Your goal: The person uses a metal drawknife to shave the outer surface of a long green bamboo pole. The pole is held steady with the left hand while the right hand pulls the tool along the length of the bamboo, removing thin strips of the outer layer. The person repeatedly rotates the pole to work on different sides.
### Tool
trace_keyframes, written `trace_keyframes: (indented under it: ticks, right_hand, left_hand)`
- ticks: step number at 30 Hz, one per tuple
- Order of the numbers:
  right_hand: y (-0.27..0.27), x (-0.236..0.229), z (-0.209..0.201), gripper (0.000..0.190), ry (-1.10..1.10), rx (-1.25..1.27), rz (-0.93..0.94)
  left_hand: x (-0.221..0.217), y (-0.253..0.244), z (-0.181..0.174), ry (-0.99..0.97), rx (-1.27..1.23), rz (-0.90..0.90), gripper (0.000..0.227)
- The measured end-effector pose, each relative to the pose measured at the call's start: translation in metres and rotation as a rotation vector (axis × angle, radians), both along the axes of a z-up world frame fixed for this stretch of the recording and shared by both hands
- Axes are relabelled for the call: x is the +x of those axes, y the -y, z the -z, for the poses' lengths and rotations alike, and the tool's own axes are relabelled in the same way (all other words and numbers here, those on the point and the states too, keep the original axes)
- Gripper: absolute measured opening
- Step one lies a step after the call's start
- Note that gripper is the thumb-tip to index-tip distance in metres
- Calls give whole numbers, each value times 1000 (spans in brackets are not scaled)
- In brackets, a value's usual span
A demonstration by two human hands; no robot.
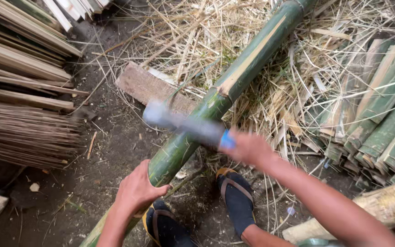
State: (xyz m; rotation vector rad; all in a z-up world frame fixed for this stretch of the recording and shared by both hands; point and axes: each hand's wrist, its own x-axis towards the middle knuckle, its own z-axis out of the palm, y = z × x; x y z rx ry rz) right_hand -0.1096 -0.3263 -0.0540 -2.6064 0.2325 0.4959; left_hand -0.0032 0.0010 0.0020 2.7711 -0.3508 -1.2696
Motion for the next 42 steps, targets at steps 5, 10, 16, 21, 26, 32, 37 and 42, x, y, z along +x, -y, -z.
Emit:
trace_keyframes:
  ticks: [5, 10, 16, 21, 26, 32, 37, 42]
  right_hand:
    - [18, 9, -3, 45, 23, 87, 361]
    - [-24, -28, -4, 49, 246, -94, -158]
    - [121, 39, 9, 54, 55, -36, 631]
    - [144, 30, -15, 56, -42, -53, 671]
    - [6, -22, 7, 49, -12, -25, -60]
    - [59, 40, -1, 45, -67, 18, 246]
    - [26, 8, -3, 47, -88, -36, 16]
    - [80, 40, 9, 47, 7, -178, 62]
  left_hand:
    - [2, 5, -11, -73, 34, -31, 86]
    - [4, 0, -8, 19, -96, -2, 95]
    - [-4, 0, -10, 25, -89, -31, 89]
    - [5, 2, -4, 48, -69, 23, 96]
    - [14, -2, 4, 33, -72, 23, 98]
    - [6, 6, -2, 26, -36, -4, 97]
    - [13, 9, -2, 54, -68, 24, 100]
    - [8, 5, 4, 18, -58, 7, 96]
